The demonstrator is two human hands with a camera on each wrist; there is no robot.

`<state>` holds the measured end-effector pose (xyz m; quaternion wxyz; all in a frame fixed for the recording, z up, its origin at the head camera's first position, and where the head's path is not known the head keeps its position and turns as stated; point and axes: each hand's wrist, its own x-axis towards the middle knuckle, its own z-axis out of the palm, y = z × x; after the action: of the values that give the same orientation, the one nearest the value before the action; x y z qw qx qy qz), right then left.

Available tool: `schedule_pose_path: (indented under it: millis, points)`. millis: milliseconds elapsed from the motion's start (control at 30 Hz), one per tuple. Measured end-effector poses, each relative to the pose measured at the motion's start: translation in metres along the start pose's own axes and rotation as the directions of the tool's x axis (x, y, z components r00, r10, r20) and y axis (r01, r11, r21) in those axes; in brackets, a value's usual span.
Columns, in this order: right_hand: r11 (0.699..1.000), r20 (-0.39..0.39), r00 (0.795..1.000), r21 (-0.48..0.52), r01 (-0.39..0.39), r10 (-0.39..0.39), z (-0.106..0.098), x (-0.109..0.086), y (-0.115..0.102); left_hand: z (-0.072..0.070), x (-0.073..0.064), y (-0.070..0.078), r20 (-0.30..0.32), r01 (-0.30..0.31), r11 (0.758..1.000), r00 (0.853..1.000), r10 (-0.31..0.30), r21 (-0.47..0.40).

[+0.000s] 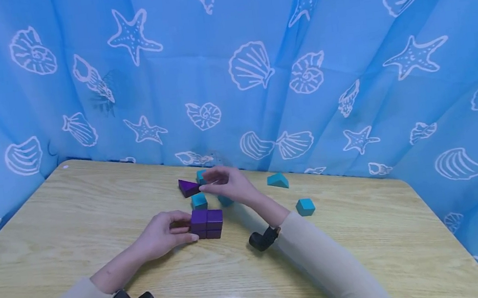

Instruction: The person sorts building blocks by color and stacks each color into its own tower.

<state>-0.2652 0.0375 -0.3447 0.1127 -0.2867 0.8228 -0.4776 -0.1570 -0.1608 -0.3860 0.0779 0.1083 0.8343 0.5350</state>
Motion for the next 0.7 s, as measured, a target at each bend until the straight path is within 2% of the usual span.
schedule_pose_path:
  millis: [133,300,500,600,700]
  points:
    - [1.000,0.017,1.000,-0.025,0.008,-0.008,0.003,0.011,0.002,0.001,0.000,0.000,0.003,0.003,1.000,1.000,-0.003,-0.013]
    - [0.998,0.074,0.997,-0.047,0.036,-0.032,0.009,0.022,0.003,0.001,0.000,0.000,0.005,0.000,1.000,1.000,0.000,-0.015]
    - [0.997,0.115,0.993,-0.082,0.006,0.004,0.017,0.032,0.003,0.000,0.001,0.000,0.001,-0.004,1.000,1.000,0.004,-0.005]
    - [0.988,0.119,0.992,-0.153,-0.012,0.031,0.021,0.037,0.005,0.000,0.001,-0.001,-0.003,0.003,1.000,1.000,-0.003,-0.003]
    - [0.968,0.124,0.991,-0.253,-0.008,0.041,0.024,0.042,0.007,0.000,0.001,-0.002,0.000,0.013,1.000,1.000,-0.013,-0.010]
